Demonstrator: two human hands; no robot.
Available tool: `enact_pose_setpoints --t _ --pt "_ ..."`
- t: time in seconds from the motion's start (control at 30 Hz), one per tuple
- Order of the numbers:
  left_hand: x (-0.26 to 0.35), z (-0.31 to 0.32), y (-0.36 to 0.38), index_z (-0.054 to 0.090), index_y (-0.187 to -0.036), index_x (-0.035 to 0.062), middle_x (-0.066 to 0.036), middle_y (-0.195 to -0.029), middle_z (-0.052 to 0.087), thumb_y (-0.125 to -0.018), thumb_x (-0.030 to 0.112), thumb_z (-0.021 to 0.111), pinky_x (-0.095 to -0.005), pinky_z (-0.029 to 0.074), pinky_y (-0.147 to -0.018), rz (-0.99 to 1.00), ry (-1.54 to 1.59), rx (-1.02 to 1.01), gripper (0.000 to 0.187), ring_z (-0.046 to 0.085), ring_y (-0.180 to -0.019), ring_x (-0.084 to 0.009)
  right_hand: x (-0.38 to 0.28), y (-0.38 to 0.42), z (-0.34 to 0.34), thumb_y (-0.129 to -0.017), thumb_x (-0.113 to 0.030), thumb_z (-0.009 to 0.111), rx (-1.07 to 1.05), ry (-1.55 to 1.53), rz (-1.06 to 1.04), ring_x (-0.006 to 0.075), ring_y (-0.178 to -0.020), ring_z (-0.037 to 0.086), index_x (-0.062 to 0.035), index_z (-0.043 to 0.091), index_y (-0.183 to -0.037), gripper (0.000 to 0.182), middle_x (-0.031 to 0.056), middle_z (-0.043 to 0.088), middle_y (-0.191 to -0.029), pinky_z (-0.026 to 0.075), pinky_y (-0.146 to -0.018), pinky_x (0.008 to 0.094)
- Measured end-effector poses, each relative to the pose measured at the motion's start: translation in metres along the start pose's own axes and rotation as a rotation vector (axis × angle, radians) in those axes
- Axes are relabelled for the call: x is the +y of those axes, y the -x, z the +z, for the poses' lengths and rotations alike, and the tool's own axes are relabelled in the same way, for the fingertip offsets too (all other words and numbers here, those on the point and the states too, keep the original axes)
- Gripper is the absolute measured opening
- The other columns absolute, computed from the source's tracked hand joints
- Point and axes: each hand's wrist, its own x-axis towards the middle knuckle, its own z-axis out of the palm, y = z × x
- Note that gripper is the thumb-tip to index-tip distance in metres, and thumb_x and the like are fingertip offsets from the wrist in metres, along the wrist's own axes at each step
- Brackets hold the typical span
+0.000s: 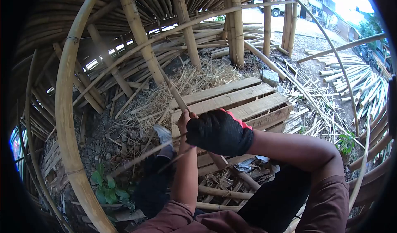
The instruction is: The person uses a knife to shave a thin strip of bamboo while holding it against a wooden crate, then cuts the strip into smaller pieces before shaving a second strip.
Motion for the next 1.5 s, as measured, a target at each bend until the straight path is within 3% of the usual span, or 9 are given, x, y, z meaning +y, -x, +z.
enact_pose_setpoints --t 0.13,0.17,0.2,0.27,0.5,0.57,0.73,1.13,1.5 --pt "0.016 0.027 0.048 0.06 -0.108 0.0099 0.0 -0.076 0.058 -0.101 0.022 0.055 -0.0271 0.049 -0.052 0.139 0.107 -0.004 0.015 0.054 -0.059 -0.0102 0.062 -0.018 0.005 -0.083 -0.011 0.062 0.145 -0.048 -0.311 0.0263 -0.06 0.062 -0.0078 0.061 -0.084 0.004 0.0093 0.058 -0.069 0.049 -0.052 0.0364" --pt "0.017 -0.001 0.03 0.056 -0.109 0.0086 0.0 -0.076 0.056 -0.103 0.026 0.05 -0.0256 0.047 -0.051 -0.139 -0.113 0.041 0.019 0.052 -0.059 -0.0095 0.078 -0.031 -0.005 -0.09 -0.018 0.057 -0.042 0.536 0.042 0.0289 -0.068 0.066 -0.0089 0.065 -0.09 0.012 0.0106 0.065 -0.075 0.052 -0.059 0.037" --pt "0.006 -0.011 0.023 0.056 -0.108 0.0079 -0.001 -0.076 0.056 -0.105 0.028 0.046 -0.0244 0.046 -0.05 -0.086 -0.123 0.022 0.023 0.051 -0.058 -0.0097 0.138 -0.026 0.012 -0.093 -0.026 0.054 0.042 0.08 0.525 0.0293 -0.079 0.07 -0.0127 0.067 -0.097 0.019 0.0113 0.07 -0.084 0.055 -0.067 0.0392" --pt "0.011 -0.009 0.037 0.056 -0.108 0.0073 -0.001 -0.076 0.056 -0.105 0.028 0.046 -0.0249 0.045 -0.049 -0.08 -0.132 0.016 0.023 0.051 -0.058 -0.0097 0.173 -0.024 -0.01 -0.094 -0.032 0.054 0.005 0.268 0.837 0.0327 -0.088 0.069 -0.0173 0.068 -0.103 0.022 0.0126 0.071 -0.093 0.054 -0.077 0.0442" --pt "0.018 -0.009 0.073 0.054 -0.106 0.0077 -0.005 -0.073 0.057 -0.106 0.027 0.043 -0.029 0.046 -0.049 -0.094 -0.135 0.007 0.023 0.052 -0.055 -0.0134 0.162 0.026 -0.022 -0.087 -0.049 0.066 -0.089 0.091 1.061 0.0377 -0.089 0.068 -0.0088 0.066 -0.107 0.045 0.0173 0.07 -0.097 0.053 -0.079 0.0455" --pt "0.016 -0.007 0.08 0.052 -0.102 0.0092 -0.005 -0.071 0.056 -0.106 0.028 0.043 -0.0293 0.046 -0.048 -0.051 -0.171 -0.028 0.022 0.053 -0.053 -0.0139 0.111 0.027 -0.031 -0.09 -0.036 0.069 -0.169 -0.318 1.272 0.0213 -0.066 0.066 -0.0043 0.063 -0.099 0.034 0.0114 0.065 -0.072 0.051 -0.06 0.0347" --pt "0.011 0.022 0.093 0.055 -0.111 0.0085 -0.003 -0.072 0.055 -0.106 0.03 0.041 -0.0285 0.046 -0.047 -0.007 -0.262 0.034 0.026 0.053 -0.055 -0.012 0.025 0.028 -0.024 -0.089 -0.045 0.07 -0.728 -0.646 1.146 0.0151 -0.063 0.063 -0.0024 0.06 -0.085 0.044 0.0086 0.062 -0.07 0.051 -0.062 0.0301" --pt "0.025 0.054 0.079 0.054 -0.108 0.0069 -0.006 -0.084 0.064 -0.105 0.042 0.044 -0.027 0.053 -0.063 0.294 -0.572 -0.202 0.037 0.064 -0.076 -0.0133 -0.012 0.054 0.011 -0.085 -0.026 0.071 -0.439 -0.841 1.243 0.0182 -0.06 0.069 0.0006 0.069 -0.094 0.029 0.0156 0.068 -0.073 0.055 -0.056 0.0324" --pt "0.034 0.071 0.099 0.053 -0.108 0.003 -0.009 -0.087 0.067 -0.106 0.029 0.046 -0.0294 0.058 -0.062 0.339 -0.525 -0.31 0.027 0.068 -0.077 -0.0153 0.018 0.078 0.025 -0.08 -0.044 0.072 -0.491 -0.358 1.045 0.0354 -0.088 0.069 -0.0141 0.071 -0.103 0.038 0.0162 0.071 -0.093 0.053 -0.08 0.0433"
